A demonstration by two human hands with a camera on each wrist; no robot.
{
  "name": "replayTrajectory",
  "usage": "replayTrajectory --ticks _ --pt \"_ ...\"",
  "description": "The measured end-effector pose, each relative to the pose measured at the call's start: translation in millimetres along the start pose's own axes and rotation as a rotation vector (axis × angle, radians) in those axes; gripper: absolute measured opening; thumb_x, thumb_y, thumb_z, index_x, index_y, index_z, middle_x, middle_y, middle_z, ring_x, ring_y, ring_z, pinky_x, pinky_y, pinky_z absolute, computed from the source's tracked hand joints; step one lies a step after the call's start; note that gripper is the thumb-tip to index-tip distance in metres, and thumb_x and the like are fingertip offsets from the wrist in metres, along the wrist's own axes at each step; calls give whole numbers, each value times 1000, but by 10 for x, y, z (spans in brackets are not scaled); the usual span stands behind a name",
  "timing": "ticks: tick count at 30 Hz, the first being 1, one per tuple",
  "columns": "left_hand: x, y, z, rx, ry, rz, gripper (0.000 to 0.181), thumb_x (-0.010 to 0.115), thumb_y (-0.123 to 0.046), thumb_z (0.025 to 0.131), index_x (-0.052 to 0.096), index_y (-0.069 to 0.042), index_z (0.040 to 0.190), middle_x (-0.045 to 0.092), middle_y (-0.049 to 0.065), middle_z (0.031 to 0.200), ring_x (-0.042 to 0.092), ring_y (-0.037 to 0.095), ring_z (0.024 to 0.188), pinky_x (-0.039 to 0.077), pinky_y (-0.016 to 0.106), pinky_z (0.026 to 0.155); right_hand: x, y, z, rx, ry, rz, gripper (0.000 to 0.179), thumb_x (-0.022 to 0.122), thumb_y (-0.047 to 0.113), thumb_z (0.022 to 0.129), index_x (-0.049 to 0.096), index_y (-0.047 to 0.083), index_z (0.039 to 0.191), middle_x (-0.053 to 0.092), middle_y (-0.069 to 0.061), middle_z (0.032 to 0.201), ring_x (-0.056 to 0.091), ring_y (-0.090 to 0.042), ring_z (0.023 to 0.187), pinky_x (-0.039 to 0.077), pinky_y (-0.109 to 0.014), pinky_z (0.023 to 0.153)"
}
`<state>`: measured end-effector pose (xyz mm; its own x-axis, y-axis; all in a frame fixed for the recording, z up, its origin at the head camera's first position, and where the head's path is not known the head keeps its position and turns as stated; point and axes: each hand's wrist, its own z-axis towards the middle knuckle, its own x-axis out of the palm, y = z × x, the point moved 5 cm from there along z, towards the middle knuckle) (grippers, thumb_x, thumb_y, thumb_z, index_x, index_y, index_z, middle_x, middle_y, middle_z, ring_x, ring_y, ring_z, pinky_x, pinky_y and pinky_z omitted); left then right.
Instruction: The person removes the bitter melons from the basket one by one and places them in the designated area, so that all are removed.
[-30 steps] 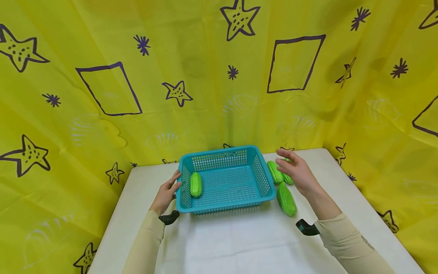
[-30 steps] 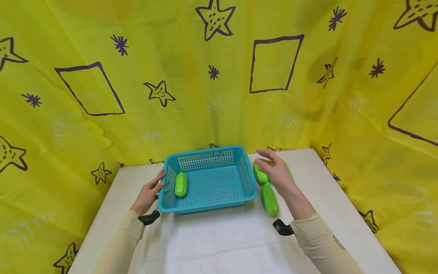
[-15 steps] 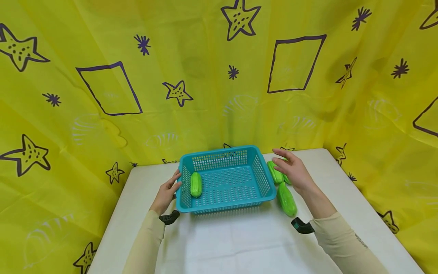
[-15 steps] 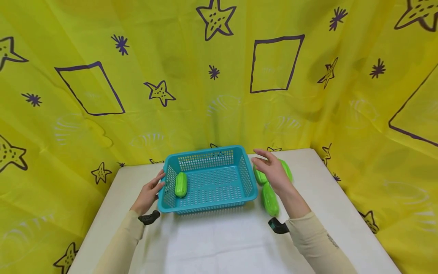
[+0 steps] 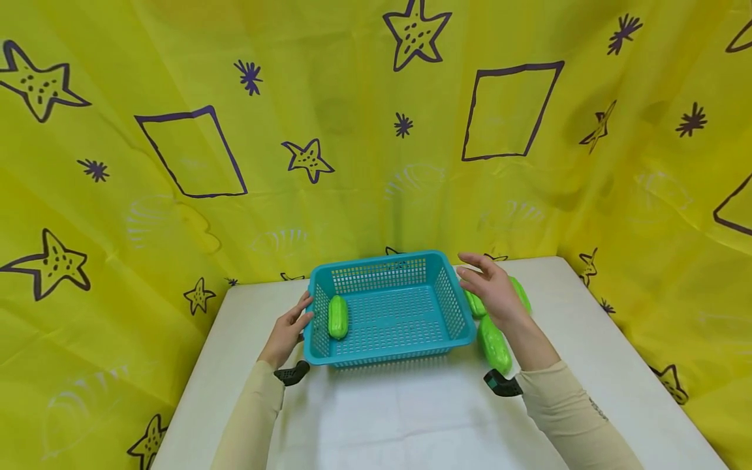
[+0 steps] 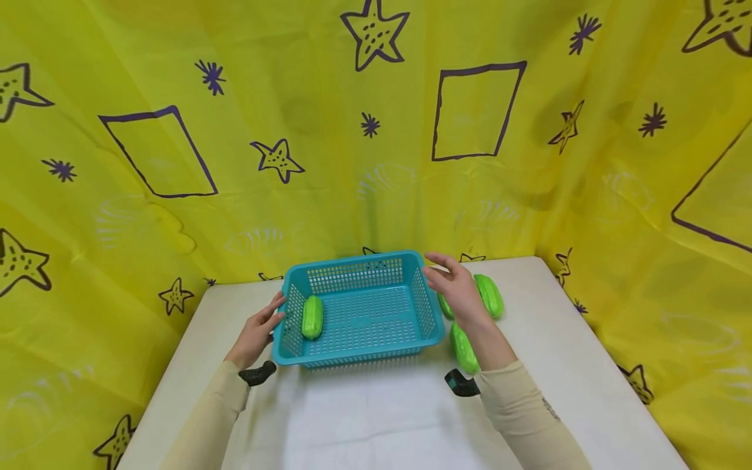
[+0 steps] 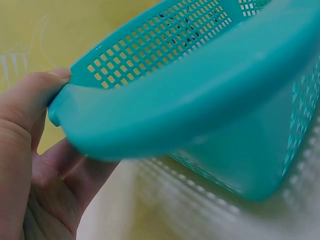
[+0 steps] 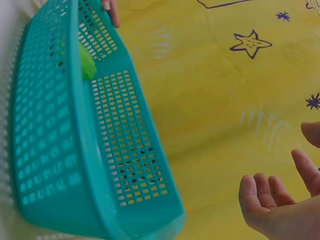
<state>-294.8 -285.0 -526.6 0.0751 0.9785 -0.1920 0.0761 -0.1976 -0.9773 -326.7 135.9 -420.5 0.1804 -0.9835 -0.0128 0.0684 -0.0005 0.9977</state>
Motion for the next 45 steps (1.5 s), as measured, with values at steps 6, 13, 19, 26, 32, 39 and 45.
replayTrajectory --ticks 6,13,19,26,32,39,45 --pt "-23 7 -2 -2 -9 2 53 52 -29 103 37 -19 153 19 -18 159 13 23 149 40 54 105 58 -84 -16 37 12 -19 58 58 28 100 39 -3 145 37 -17 149 48 -16 120 47 -32 101" --pt "-20 -7 -15 -1 6 -1 51 50 -28 104 38 -16 152 19 -18 159 17 24 148 38 55 107 126 -112 2 55 26 -19 55 57 25 100 39 -3 144 38 -18 146 49 -26 122 44 -40 106" --pt "-14 -2 -12 15 21 -17 50 48 -28 104 39 -15 151 19 -16 160 18 24 148 36 55 108 189 -174 28 75 32 -17 53 59 23 100 42 -1 143 38 -19 147 50 -25 121 47 -34 101" --pt "-21 -3 -33 15 20 -26 48 48 -25 105 40 -13 151 20 -15 160 17 21 148 37 54 108 276 -176 43 66 54 5 51 58 22 100 42 -1 143 38 -19 147 47 -30 125 45 -39 104" --pt "-12 23 -27 13 30 -33 51 51 -27 103 39 -14 151 18 -15 160 20 26 147 36 57 108 367 -146 107 56 90 20 55 61 24 98 42 1 145 36 -16 149 41 -34 133 40 -46 108" --pt "10 13 -5 22 35 11 57 58 -27 100 37 -17 152 17 -19 160 9 27 149 31 65 107 599 -7 250 30 155 30 53 59 21 99 41 0 145 37 -18 147 41 -35 132 42 -46 107" --pt "11 7 3 18 27 20 57 58 -24 100 37 -16 152 18 -18 160 7 24 150 36 60 106 943 131 452 41 210 16 49 59 20 99 45 4 144 39 -16 147 44 -32 132 44 -44 105"
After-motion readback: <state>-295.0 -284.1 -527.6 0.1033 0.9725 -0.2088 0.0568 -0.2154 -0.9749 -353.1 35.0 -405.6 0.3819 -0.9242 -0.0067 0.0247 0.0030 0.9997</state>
